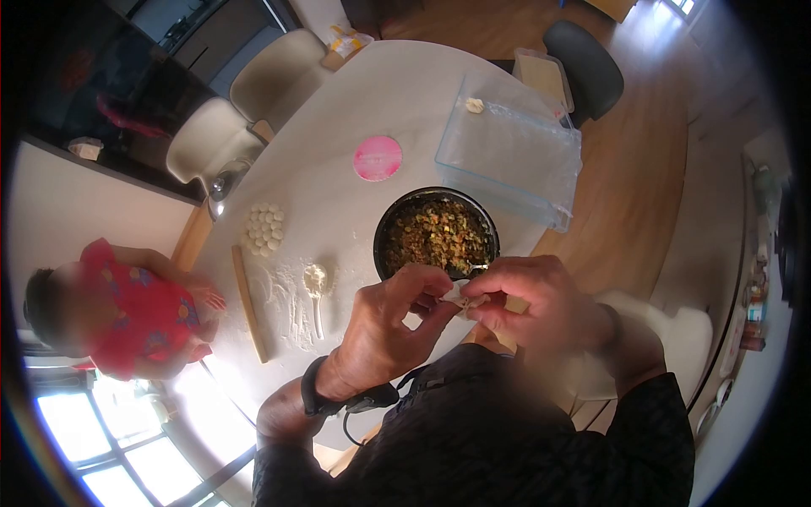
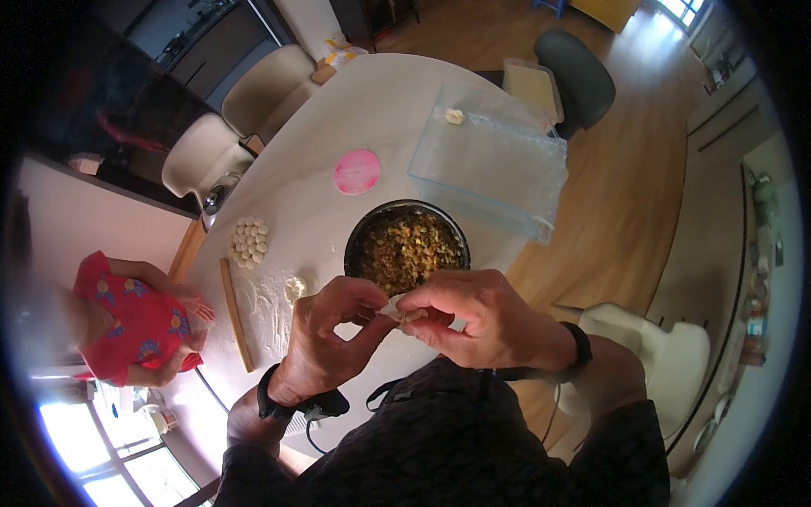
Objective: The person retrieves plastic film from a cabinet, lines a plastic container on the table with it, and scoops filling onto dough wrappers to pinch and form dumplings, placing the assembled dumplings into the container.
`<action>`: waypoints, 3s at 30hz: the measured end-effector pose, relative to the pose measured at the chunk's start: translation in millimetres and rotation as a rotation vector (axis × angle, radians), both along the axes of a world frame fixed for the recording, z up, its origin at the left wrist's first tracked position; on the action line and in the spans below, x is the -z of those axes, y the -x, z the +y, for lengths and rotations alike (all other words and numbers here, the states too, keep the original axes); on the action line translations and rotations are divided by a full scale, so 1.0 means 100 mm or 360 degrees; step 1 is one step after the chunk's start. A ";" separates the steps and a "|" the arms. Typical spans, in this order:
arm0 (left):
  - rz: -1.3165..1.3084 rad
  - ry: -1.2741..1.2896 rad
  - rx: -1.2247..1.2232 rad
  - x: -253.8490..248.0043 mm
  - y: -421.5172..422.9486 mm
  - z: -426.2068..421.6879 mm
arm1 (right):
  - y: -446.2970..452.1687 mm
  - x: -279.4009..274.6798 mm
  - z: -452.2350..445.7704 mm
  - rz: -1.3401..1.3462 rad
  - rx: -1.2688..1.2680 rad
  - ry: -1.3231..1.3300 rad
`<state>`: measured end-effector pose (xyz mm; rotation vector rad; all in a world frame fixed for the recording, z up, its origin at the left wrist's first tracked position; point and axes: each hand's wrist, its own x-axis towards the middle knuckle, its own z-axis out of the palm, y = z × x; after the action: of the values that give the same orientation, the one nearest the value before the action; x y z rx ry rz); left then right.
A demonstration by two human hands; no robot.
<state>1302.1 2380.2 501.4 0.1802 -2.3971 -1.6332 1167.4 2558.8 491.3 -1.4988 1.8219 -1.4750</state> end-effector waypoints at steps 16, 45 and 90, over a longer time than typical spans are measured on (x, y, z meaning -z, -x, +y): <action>-0.0110 -0.0094 0.0118 0.03 -0.07 -0.07 | -0.03 0.09 -0.06 0.0309 0.0041 0.0080; -0.0597 -0.1236 0.0424 0.25 0.00 0.03 | -0.04 0.08 -0.10 0.0515 0.0181 0.0259; -0.0235 -0.0884 0.0387 0.18 -0.09 0.03 | -0.14 0.16 -0.06 0.0612 0.0285 0.0503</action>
<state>1311.4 2383.7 482.9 0.1070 -2.0613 -2.4506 1181.8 2553.1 475.1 -1.9248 2.0564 -1.7182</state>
